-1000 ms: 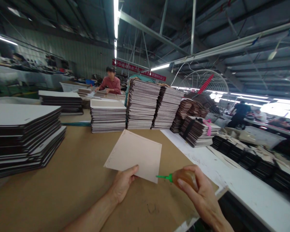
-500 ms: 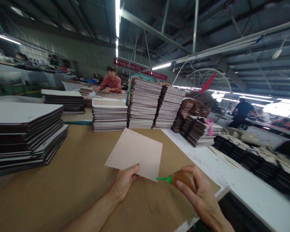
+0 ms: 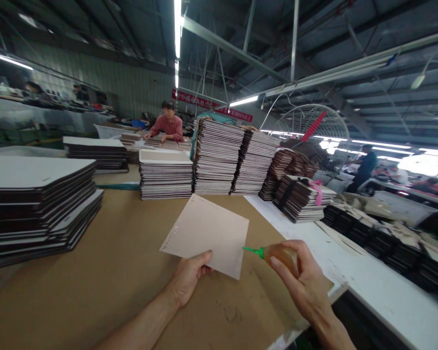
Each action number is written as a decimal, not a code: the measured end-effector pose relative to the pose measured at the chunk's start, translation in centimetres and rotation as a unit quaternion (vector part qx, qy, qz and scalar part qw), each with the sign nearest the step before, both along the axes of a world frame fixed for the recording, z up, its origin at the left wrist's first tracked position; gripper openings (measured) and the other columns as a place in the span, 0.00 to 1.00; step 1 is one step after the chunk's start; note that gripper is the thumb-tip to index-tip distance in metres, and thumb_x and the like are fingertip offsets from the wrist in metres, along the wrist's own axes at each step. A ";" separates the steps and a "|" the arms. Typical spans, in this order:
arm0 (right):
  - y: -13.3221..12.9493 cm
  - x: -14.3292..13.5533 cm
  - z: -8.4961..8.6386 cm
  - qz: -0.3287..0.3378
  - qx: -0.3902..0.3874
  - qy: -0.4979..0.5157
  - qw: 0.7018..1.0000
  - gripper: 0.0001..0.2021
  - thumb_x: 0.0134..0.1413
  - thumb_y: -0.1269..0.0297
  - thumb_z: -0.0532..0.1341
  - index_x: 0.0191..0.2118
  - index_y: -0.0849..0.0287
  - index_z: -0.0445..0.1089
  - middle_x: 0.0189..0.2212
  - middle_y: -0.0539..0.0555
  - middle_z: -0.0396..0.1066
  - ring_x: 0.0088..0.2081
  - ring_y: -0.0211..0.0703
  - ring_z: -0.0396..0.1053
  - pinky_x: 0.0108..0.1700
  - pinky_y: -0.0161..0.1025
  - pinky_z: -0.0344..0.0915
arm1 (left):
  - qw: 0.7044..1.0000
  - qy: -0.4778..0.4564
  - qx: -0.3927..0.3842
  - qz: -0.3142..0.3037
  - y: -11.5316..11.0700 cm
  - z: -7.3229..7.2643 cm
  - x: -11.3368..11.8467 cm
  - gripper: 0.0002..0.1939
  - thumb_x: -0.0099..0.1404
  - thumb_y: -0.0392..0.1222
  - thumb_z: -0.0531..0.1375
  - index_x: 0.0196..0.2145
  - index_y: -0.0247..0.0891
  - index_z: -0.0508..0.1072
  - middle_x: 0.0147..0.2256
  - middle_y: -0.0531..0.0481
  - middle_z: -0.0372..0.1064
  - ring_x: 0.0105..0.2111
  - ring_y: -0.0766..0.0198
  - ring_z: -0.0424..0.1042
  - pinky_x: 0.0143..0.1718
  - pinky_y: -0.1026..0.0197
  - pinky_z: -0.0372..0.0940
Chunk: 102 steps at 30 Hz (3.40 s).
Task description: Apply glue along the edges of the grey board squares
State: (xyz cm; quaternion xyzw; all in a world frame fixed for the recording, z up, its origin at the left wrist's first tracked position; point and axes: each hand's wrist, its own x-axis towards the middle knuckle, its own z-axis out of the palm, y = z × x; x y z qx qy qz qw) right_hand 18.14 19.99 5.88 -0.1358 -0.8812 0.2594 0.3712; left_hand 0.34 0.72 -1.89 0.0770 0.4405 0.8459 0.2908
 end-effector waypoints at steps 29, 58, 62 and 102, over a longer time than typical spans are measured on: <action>0.2 0.0 0.1 0.042 0.018 0.016 0.999 0.15 0.60 0.50 0.59 0.46 0.53 0.62 0.42 0.52 0.63 0.41 0.48 0.64 0.42 0.42 0.61 | 0.999 -0.026 0.020 -0.017 -0.1 1.0 0.5 0.16 0.49 0.38 0.68 0.37 0.33 0.76 0.35 0.45 0.76 0.31 0.58 0.74 0.32 0.58 0.68; -1.1 1.7 -1.3 0.081 -0.034 -0.034 0.996 0.14 0.61 0.50 0.59 0.46 0.52 0.61 0.41 0.49 0.63 0.42 0.47 0.64 0.42 0.39 0.61 | 1.000 -0.002 0.011 0.027 0.1 0.4 0.1 0.16 0.50 0.36 0.68 0.37 0.33 0.73 0.35 0.48 0.73 0.32 0.60 0.71 0.29 0.59 0.68; -0.7 1.8 -1.6 0.079 -0.052 -0.051 0.994 0.15 0.60 0.49 0.59 0.46 0.51 0.61 0.40 0.48 0.65 0.40 0.46 0.65 0.40 0.38 0.61 | 0.999 -0.009 0.014 0.036 0.2 0.6 0.1 0.17 0.49 0.36 0.68 0.38 0.34 0.73 0.34 0.48 0.73 0.31 0.60 0.71 0.29 0.60 0.68; -1.1 1.9 -2.0 0.084 -0.021 -0.026 0.996 0.14 0.61 0.51 0.58 0.46 0.53 0.61 0.41 0.51 0.63 0.39 0.46 0.65 0.39 0.38 0.62 | 0.999 -0.023 0.016 0.040 0.1 0.6 0.2 0.17 0.47 0.36 0.70 0.36 0.34 0.73 0.33 0.48 0.74 0.29 0.61 0.72 0.26 0.61 0.67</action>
